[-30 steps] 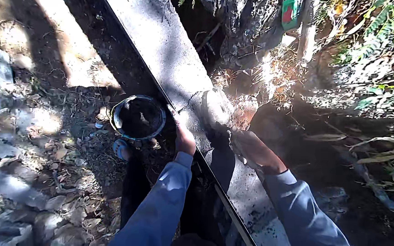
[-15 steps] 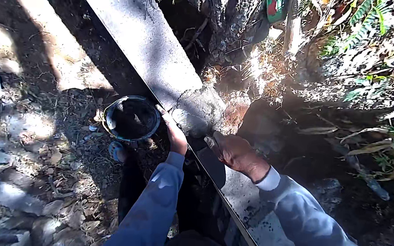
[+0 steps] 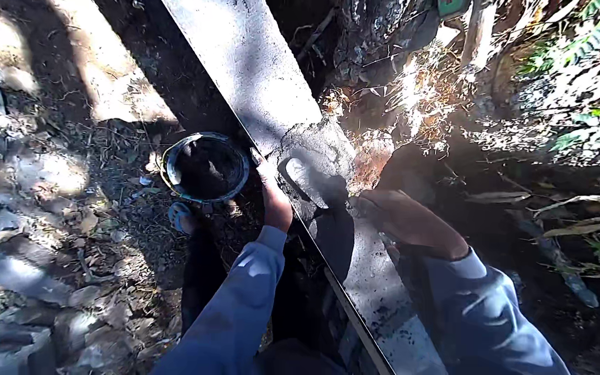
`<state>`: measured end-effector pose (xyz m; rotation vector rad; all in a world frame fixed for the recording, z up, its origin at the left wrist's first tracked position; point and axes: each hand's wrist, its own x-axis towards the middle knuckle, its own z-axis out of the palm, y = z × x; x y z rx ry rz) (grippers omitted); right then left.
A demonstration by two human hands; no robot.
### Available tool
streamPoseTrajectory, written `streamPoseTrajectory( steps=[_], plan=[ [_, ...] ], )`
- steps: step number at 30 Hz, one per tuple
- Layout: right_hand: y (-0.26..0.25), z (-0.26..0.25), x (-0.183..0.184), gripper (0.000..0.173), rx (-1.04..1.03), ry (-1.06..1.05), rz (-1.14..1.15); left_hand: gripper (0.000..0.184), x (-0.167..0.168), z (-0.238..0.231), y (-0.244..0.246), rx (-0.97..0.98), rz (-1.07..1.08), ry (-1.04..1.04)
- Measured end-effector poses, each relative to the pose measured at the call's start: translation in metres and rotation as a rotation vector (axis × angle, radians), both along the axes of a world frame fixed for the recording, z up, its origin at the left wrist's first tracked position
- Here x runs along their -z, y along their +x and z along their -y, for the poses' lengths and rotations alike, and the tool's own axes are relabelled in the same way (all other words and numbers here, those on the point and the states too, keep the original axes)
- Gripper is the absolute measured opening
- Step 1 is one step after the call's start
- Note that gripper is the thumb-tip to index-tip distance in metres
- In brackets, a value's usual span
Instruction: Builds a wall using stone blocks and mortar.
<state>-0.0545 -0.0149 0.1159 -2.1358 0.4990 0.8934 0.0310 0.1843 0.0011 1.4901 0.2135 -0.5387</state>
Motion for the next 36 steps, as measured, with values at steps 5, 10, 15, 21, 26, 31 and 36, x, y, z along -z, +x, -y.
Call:
streamPoseTrajectory(
  steps=[5,10,15,21,26,31,36],
  plan=[
    [0.039,0.056,0.027,0.056,-0.142,-0.03,0.103,0.083,0.005,0.009,-0.04,-0.076,-0.009,0.143],
    [0.024,0.041,0.03,0.055,-0.354,-0.05,-0.115,0.088,0.007,0.02,-0.053,-0.133,0.091,0.191],
    [0.007,0.018,0.011,0.048,-0.37,-0.106,-0.185,0.083,0.007,0.026,-0.054,-0.17,0.126,0.189],
    [-0.022,0.003,-0.01,0.047,-0.353,-0.302,-0.251,0.076,0.007,0.027,-0.056,-0.133,0.086,0.248],
    [-0.062,0.004,-0.014,0.048,-0.229,-0.424,-0.086,0.076,0.008,0.027,-0.057,-0.122,0.048,0.205],
    [-0.096,-0.004,0.015,0.061,-0.1,-0.485,-0.029,0.075,0.006,0.026,-0.066,-0.104,-0.01,0.21],
    [-0.099,0.008,0.004,0.057,0.142,-0.288,-0.077,0.077,0.006,0.022,-0.075,-0.153,-0.152,0.118]
  ],
)
